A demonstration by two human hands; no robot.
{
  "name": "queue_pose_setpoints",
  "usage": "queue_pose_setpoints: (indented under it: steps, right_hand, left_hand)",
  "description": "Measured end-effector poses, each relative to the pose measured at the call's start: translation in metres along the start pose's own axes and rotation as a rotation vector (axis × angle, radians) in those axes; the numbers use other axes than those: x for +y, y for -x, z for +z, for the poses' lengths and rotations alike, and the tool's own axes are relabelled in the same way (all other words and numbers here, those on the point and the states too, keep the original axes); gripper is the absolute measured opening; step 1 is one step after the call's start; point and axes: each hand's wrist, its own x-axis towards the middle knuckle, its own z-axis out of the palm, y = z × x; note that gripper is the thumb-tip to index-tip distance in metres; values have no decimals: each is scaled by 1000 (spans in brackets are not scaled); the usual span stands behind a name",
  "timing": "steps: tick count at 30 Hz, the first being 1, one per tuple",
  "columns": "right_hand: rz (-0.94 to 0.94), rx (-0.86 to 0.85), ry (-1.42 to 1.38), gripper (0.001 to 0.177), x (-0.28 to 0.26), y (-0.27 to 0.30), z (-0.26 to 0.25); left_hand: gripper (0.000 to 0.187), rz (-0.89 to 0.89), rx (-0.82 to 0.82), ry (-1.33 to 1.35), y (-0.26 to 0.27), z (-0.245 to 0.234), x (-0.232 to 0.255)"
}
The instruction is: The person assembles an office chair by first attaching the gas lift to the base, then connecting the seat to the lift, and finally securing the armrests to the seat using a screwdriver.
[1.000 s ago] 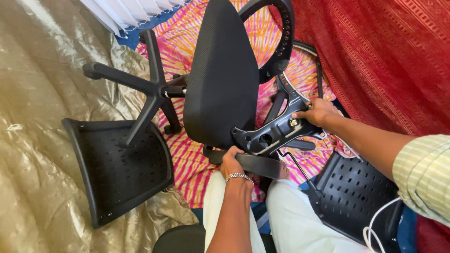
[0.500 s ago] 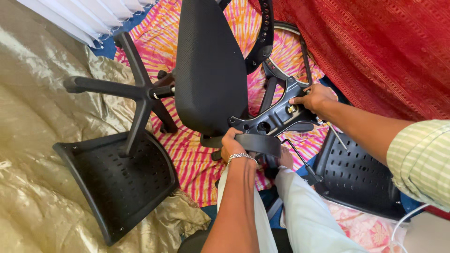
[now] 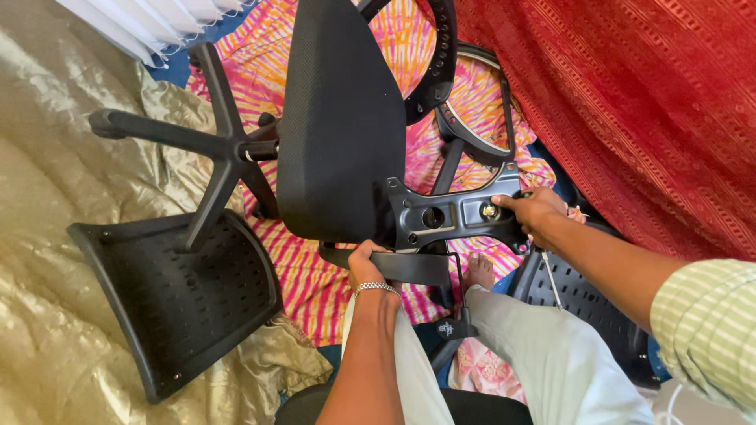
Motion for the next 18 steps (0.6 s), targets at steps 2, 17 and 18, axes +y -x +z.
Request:
queue_pose_setpoints:
  steps: [2, 17, 18]
  right_hand:
    - [36, 18, -50, 58, 7, 0, 1]
    - [179, -97, -299, 47, 42, -80, 27]
    - [160, -82, -274, 47, 40, -80, 25]
  left_hand:
    - [11, 5, 3, 28, -2, 3, 1]
    - [18, 129, -7, 141, -30, 21, 76]
    - [20, 110, -24, 98, -26, 24, 90]
